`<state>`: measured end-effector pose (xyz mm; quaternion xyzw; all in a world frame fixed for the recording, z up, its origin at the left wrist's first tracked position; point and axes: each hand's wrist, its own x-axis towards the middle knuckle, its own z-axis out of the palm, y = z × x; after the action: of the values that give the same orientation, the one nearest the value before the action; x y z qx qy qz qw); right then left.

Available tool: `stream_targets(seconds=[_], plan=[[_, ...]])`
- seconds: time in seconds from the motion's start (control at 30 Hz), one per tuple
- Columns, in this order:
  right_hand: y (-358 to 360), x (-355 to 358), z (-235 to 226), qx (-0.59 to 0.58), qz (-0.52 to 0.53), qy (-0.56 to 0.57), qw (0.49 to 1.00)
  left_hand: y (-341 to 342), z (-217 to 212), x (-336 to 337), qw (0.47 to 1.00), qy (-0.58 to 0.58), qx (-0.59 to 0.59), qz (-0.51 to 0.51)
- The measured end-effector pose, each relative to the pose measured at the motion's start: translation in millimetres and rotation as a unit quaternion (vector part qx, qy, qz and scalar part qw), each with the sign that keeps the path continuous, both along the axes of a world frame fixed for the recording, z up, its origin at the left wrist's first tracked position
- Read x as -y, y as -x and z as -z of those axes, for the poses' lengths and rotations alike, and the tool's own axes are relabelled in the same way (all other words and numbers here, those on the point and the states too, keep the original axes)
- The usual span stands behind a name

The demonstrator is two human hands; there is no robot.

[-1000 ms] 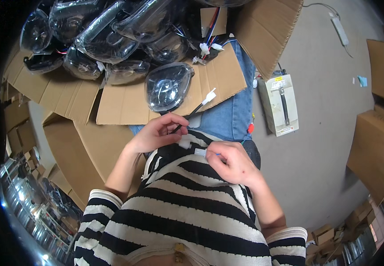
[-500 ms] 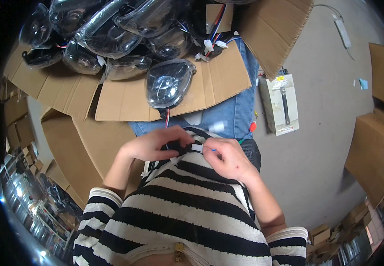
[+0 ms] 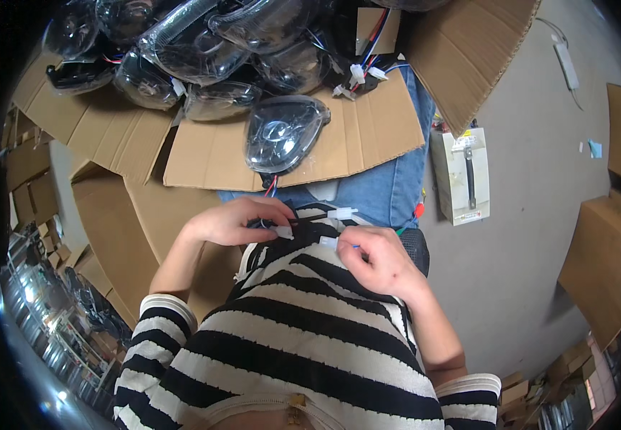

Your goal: The person sits on the floor in a warehouse and connects a power supply to a series of packaged car headlights. They plug the power supply into a wall outlet and then repeatedly connect the power supply's alligator clips to the wiring harnesses of the headlights to test if they light up.

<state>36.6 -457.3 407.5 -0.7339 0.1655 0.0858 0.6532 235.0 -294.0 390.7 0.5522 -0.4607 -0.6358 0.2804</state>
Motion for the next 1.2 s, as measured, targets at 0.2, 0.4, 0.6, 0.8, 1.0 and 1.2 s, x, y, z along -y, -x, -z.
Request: stream_targets(seconds=[0.2,0.4,0.6,0.8,1.0,1.2], plan=[[-15,-6,-3,0.048,-0.031,0.005,0.998,0,6,7,0.988,0.015,-0.113,-0.107],[-25,-11,-8,0.037,-0.002,0.021,0.999,-8,8,12,0.988,0.039,-0.136,-0.054],[-27,-10,-9,0.04,-0.028,0.065,0.997,-13,2,23,0.992,0.027,-0.126,-0.002],[-29,-9,-13,0.054,-0.045,0.119,0.99,-12,3,28,0.993,0.019,-0.119,-0.008],[-26,-13,-3,0.058,0.019,0.128,0.99,-3,3,35,0.997,0.026,-0.068,-0.033],[7,23,-38,0.024,0.118,-0.048,0.992,6,-4,28,0.95,-0.058,-0.199,-0.233]])
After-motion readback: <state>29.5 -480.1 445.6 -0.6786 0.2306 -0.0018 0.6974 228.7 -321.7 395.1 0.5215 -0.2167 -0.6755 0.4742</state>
